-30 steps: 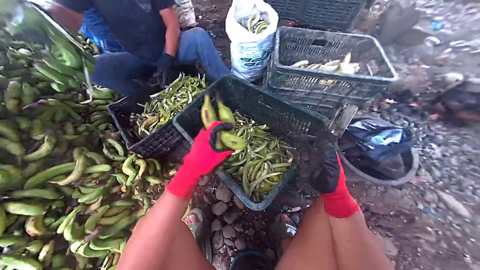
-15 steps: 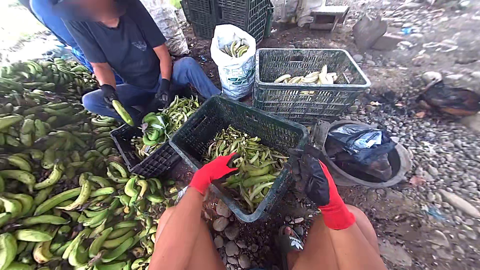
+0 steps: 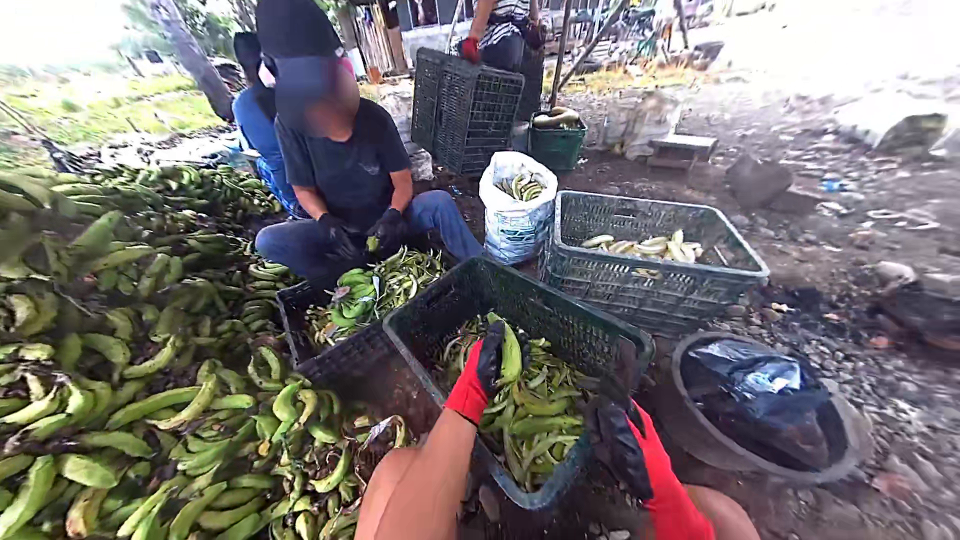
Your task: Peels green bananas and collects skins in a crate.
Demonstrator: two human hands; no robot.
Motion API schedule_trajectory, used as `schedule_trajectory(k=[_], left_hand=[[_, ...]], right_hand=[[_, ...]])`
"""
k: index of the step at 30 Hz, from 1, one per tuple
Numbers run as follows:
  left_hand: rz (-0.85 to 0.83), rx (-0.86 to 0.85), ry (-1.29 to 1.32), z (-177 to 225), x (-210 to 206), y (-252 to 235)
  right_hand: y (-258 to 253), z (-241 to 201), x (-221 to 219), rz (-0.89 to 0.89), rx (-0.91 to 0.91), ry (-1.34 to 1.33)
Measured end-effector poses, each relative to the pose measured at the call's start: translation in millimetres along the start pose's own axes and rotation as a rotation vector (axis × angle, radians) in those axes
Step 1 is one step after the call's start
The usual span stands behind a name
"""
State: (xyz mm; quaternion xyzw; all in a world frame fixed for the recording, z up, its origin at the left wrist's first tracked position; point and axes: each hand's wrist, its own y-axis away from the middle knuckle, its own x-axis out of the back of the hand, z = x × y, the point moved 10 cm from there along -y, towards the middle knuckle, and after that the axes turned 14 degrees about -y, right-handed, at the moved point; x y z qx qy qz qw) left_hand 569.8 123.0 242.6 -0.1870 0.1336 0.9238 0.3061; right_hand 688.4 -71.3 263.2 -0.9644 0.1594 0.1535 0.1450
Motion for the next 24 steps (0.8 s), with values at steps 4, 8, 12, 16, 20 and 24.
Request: schedule_trajectory(k=[4, 8, 12, 16, 20, 24], left_hand=[[0.137, -0.009, 0.057, 0, 11, 6], [0.366, -0.109, -0.049, 22, 52, 22], [0.458, -0.094, -0.191, 22, 72, 47], [0.465, 0.002, -0.179, 13, 72, 62], [0.426, -0.008, -0.185, 8, 72, 65], [0.451, 0.005, -0.111, 6, 76, 61]], right_hand=[[13, -5, -32, -0.074, -0.015, 0.307], [-4, -15, -65, -0.26, 0.101, 0.834], [-36, 3, -87, -0.421, -0.053, 1.192], [-45, 20, -97, -0.406, -0.078, 1.186], [-41, 35, -104, -0.399, -0.077, 1.161], [-43, 43, -108, -0.439, -0.118, 1.162]])
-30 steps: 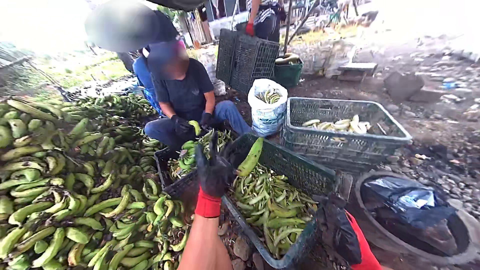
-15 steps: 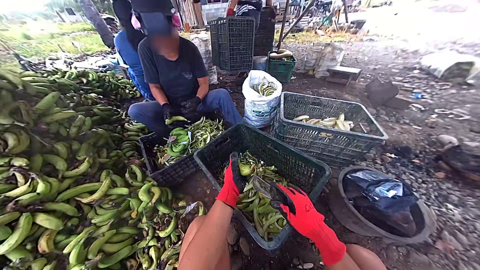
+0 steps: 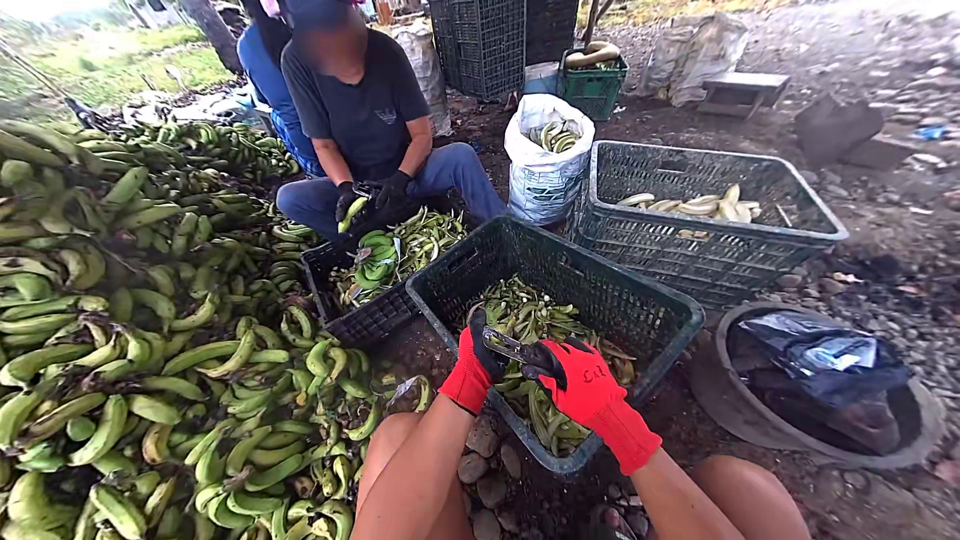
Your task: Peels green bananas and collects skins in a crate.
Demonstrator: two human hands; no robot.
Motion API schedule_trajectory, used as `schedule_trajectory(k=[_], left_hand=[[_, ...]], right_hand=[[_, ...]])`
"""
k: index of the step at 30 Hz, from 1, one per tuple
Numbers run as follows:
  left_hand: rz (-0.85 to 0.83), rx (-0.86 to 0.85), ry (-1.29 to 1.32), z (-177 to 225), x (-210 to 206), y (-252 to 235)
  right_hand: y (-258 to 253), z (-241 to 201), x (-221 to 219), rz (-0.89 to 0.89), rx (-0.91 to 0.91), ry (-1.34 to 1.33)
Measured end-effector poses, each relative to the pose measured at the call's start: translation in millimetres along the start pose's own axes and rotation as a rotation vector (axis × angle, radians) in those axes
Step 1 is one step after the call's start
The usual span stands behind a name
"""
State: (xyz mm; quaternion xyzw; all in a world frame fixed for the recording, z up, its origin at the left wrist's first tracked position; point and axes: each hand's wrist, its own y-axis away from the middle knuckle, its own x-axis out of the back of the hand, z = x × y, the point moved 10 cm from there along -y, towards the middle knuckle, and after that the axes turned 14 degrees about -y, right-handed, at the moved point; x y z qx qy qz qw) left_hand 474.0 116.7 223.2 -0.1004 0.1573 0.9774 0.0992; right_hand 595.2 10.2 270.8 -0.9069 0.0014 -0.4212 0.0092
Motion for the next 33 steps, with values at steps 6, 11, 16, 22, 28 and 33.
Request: schedule_trajectory(k=[6, 11, 16, 22, 28, 33], left_hand=[[0.034, -0.001, -0.047, 3, 4, 2], [0.02, -0.107, -0.293, 16, 10, 1], [0.028, -0.269, -0.494, 30, 32, -12], [-0.11, -0.14, -0.086, 27, 8, -15], [-0.184, -0.133, -0.103, 32, -3, -8], [-0.324, -0.046, -0.052, 19, -32, 16]], right_hand=[[-6, -4, -4, -0.015, 0.053, -0.011], [-15, -5, -3, -0.068, -0.037, -0.001], [-12, 54, 9, -0.056, -0.398, -0.083], [-13, 18, -1, -0.045, -0.153, -0.213], [-9, 4, -6, -0.112, -0.071, -0.021], [-26, 42, 29, 0.092, -0.313, -0.006]])
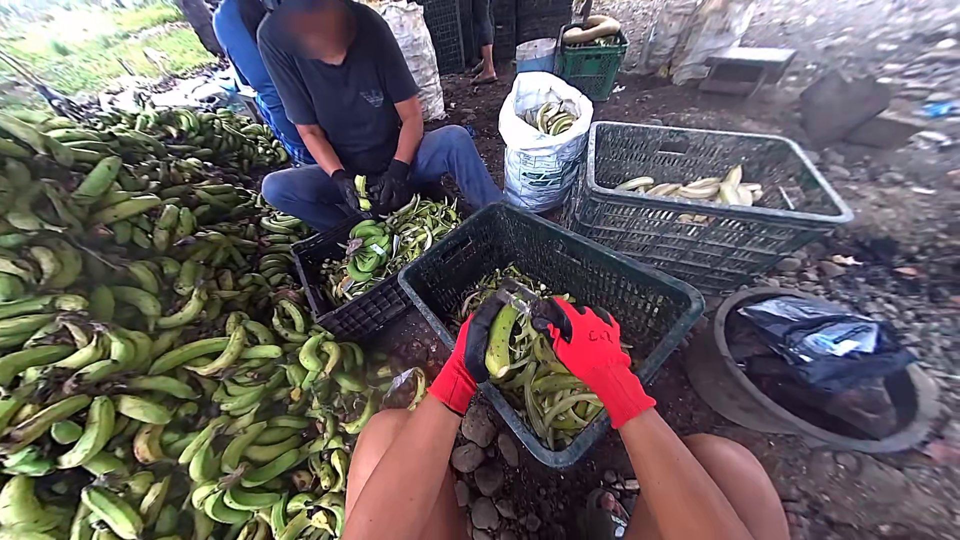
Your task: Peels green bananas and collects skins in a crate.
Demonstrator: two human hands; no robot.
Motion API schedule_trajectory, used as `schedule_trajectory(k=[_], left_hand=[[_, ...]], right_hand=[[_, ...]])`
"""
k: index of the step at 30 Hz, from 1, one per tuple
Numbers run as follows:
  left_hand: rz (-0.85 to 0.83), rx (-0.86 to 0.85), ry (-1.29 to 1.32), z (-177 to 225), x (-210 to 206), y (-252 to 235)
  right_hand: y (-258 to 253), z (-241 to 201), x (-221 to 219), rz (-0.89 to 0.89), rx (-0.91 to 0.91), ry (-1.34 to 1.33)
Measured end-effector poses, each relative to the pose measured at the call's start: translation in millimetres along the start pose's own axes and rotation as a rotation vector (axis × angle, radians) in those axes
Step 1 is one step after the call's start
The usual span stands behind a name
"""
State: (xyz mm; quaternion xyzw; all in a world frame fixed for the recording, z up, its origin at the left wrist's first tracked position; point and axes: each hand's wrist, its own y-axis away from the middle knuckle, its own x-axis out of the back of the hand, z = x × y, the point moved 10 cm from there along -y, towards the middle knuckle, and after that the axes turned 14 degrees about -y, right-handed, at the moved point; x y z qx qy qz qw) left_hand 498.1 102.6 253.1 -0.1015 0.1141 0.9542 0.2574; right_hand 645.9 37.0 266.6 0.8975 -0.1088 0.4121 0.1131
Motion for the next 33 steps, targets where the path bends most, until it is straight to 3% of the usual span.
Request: schedule_trajectory(k=[3, 5, 8, 12, 18, 20, 23, 26, 28, 30, 33], left_hand=[[0.011, -0.047, -0.005, 3, 0, -4], [0.089, -0.114, -0.024, 7, 18, -8], [0.123, -0.046, 0.032, 1, 32, -14], [0.002, -0.117, -0.042, 0, 18, -4], [0.003, 0.046, -0.027, -8, -2, -2], [0.07, -0.024, -0.043, -5, 16, -10], [0.178, -0.145, -0.162, 2, 46, -22], [0.355, -0.144, -0.194, 5, 62, -24], [0.422, -0.124, -0.212, 5, 69, -23], [0.271, -0.134, -0.279, 6, 54, -21], [-0.134, 0.005, -0.189, -15, 1, -16]], right_hand=[[5, -3, 11, 0.051, 0.058, -0.136], [23, -20, -2, -0.048, 0.231, -0.123], [43, -37, -23, -0.14, 0.354, 0.001], [17, -19, -22, -0.11, 0.138, 0.048], [-20, 42, 21, 0.153, -0.23, -0.217], [-18, 52, 23, 0.14, -0.243, -0.315], [-2, 23, -3, -0.055, -0.143, -0.284], [24, -18, -42, -0.244, 0.037, -0.182], [38, -32, -44, -0.254, 0.055, -0.104], [28, -24, -32, -0.177, 0.017, -0.048], [-9, 13, 2, 0.018, -0.115, -0.076]])
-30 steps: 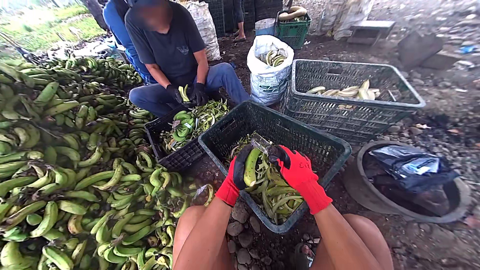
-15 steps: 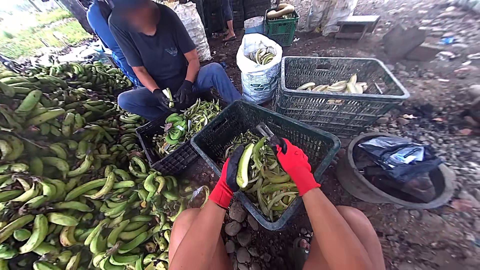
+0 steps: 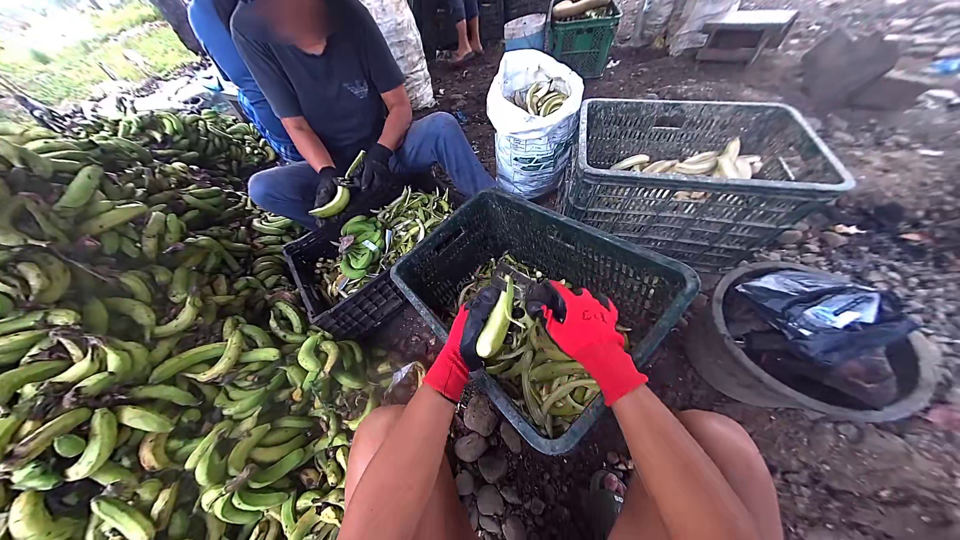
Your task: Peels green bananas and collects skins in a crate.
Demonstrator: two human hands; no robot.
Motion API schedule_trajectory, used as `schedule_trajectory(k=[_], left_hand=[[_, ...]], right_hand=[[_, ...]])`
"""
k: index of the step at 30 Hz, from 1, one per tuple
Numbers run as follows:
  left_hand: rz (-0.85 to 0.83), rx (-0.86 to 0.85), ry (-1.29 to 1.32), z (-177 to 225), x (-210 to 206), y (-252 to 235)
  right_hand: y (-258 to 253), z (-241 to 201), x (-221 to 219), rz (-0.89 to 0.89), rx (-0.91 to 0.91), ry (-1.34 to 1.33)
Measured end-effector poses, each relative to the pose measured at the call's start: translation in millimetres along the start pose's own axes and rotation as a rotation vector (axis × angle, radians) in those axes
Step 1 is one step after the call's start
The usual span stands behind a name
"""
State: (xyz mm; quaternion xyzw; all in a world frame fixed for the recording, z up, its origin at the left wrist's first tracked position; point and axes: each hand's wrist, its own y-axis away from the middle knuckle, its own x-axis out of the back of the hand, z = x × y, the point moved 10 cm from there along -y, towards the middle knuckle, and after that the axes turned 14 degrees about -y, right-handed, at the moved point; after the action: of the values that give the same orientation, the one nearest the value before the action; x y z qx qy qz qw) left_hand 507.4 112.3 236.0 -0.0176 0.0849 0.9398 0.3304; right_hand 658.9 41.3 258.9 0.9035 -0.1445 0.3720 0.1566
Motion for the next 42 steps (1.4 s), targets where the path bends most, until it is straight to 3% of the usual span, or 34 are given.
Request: schedule_trajectory(k=[2, 4, 9, 11, 13, 15, 17, 18, 21, 24, 26, 28, 30, 34, 36, 39, 41, 42], left_hand=[[-0.083, 0.069, 0.036, -9, -15, 0], [0.094, 0.064, -0.024, -12, 4, -5], [0.694, 0.012, -0.245, -4, 69, 8], [0.773, 0.024, -0.312, 0, 78, 15], [0.613, -0.015, -0.321, 0, 67, 10], [0.266, -0.036, -0.304, -7, 39, -2], [-0.016, 0.032, -0.22, -20, 12, -9], [-0.064, 0.07, -0.157, -24, 5, -9], [0.098, 0.045, -0.038, -25, 22, -13], [0.544, 0.005, -0.111, -20, 61, -1], [0.809, 0.057, -0.182, -9, 76, 18], [0.856, 0.076, -0.222, -2, 77, 23], [0.627, 0.048, -0.245, -8, 62, 9], [-0.161, -0.003, -0.26, -11, -8, -1], [-0.353, 0.041, -0.189, -10, -25, 5], [-0.192, 0.077, -0.005, -14, -8, -4], [0.153, -0.001, -0.104, -16, 28, -9], [0.358, -0.034, -0.324, -9, 45, -3]], right_hand=[[-15, 20, 21, 0.116, -0.037, -0.068], [-11, 23, 23, 0.107, -0.061, -0.134], [46, -20, -52, -0.262, 0.034, -0.054], [61, -31, -56, -0.269, 0.025, 0.018], [48, -24, -45, -0.197, 0.013, 0.041], [17, -6, -26, -0.088, -0.02, 0.013], [-9, 12, -3, 0.055, -0.015, -0.038], [-14, 18, 4, 0.084, -0.004, -0.074], [0, 12, -10, -0.075, -0.046, -0.126], [42, -12, -48, -0.259, -0.041, -0.094], [66, -24, -55, -0.263, -0.037, -0.048], [69, -27, -49, -0.216, -0.041, 0.02], [50, -16, -38, -0.165, -0.059, 0.036], [-1, 6, -12, -0.054, -0.028, -0.061], [-14, 17, -9, -0.06, -0.011, -0.144], [-6, 20, -9, -0.049, -0.061, -0.164], [16, 4, -21, -0.088, -0.076, -0.094], [29, -6, -31, -0.121, -0.053, -0.053]])
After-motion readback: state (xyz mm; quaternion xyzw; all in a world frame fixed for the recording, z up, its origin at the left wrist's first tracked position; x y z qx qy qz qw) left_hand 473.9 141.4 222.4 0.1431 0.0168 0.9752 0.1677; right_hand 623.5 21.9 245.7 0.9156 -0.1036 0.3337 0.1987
